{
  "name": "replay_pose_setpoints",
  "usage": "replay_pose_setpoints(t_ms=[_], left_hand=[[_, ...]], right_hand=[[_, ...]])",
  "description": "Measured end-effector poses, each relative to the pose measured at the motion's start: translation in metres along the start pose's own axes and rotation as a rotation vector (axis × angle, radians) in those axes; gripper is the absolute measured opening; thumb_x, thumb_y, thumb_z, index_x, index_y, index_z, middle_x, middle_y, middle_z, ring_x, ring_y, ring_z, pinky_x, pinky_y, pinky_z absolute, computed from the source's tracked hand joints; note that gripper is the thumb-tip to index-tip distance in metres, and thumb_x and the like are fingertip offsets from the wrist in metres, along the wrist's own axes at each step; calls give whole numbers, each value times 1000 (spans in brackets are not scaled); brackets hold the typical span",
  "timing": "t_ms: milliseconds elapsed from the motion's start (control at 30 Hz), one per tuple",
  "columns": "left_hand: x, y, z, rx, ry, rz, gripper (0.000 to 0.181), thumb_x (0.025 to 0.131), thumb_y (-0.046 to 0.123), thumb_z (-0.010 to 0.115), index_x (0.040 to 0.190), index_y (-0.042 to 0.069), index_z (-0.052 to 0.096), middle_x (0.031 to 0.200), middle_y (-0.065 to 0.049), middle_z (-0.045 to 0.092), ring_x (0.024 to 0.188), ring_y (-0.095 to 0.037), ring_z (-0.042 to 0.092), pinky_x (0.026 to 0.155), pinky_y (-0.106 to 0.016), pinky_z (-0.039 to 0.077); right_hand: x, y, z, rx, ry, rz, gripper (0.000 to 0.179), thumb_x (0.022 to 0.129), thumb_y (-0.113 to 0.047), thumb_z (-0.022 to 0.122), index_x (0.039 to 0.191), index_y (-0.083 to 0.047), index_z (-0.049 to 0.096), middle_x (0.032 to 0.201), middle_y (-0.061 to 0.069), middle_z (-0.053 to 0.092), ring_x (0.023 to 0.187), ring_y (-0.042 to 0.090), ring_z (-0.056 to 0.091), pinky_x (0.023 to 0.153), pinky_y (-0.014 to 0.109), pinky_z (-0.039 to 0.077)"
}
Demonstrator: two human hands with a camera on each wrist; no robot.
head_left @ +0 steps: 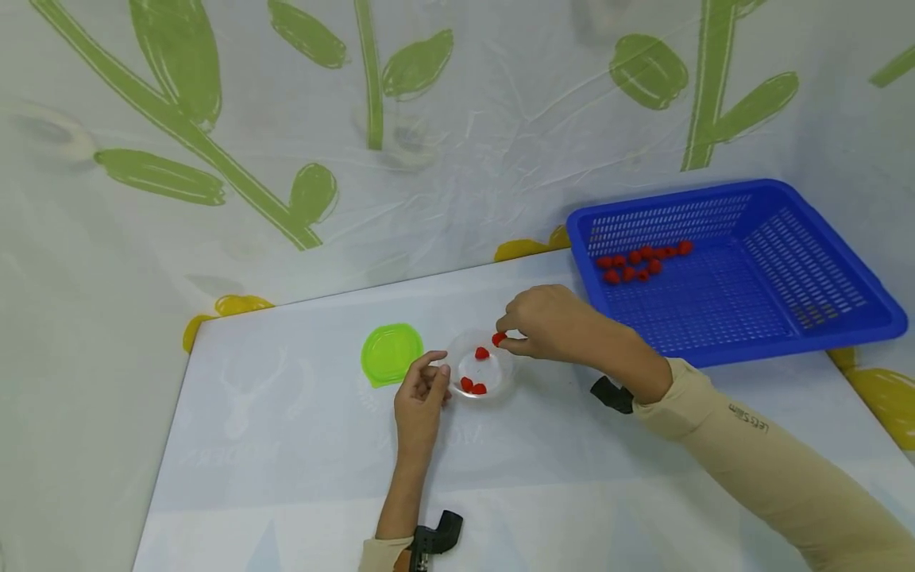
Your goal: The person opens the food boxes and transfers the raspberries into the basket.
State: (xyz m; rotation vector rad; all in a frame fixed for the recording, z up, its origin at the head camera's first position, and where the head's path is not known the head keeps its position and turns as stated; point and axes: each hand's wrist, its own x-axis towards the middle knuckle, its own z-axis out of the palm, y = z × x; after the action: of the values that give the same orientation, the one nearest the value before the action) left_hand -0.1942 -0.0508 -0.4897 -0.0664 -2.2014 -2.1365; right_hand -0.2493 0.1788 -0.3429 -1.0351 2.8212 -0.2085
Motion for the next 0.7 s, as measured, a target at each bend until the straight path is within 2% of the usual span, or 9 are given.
replay_pose_setpoints(t_ms=[167, 300, 367, 500, 700], left_hand=[[0, 0, 1, -5, 5, -1, 26, 98, 18, 67, 123, 12, 67, 85, -9, 58, 68, -29, 55, 60, -23, 50], [0, -1, 2, -8, 8, -8, 27, 98, 16, 67, 124, 11, 66, 86, -9, 58, 69, -30, 54, 59, -24, 49], [0, -1, 2, -6, 6, -16, 27, 98, 18, 67, 124, 12, 66, 86, -8, 58, 69, -27, 55, 60, -24, 50], [0, -2, 2, 7, 2, -23, 26, 98, 23, 68, 123, 17, 67, 86, -6, 58, 68, -21, 56, 62, -22, 51], [-1, -2, 1, 19, 9, -7, 26, 97, 26, 68, 122, 19, 67, 86, -7, 59, 68, -23, 56, 61, -23, 51]], right_hand=[[-19, 15, -10, 25, 104, 13, 11, 89, -26, 77, 94, -17, 79, 67, -8, 56, 60, 9, 47, 53, 24, 41], [-34, 31, -15, 56, 158, 61, 10, 87, -23, 79, 94, -16, 79, 62, -8, 45, 58, 8, 42, 51, 25, 36], [-42, 38, -19, 66, 174, 86, 12, 86, -21, 80, 95, -14, 80, 63, -7, 46, 59, 9, 42, 52, 26, 37], [-57, 54, -27, 76, 208, 122, 15, 84, -16, 82, 98, -10, 80, 70, -5, 60, 60, 10, 46, 54, 28, 41], [-73, 80, -37, 76, 210, 218, 16, 85, -18, 80, 101, -15, 80, 77, -6, 65, 63, 11, 48, 57, 31, 44]])
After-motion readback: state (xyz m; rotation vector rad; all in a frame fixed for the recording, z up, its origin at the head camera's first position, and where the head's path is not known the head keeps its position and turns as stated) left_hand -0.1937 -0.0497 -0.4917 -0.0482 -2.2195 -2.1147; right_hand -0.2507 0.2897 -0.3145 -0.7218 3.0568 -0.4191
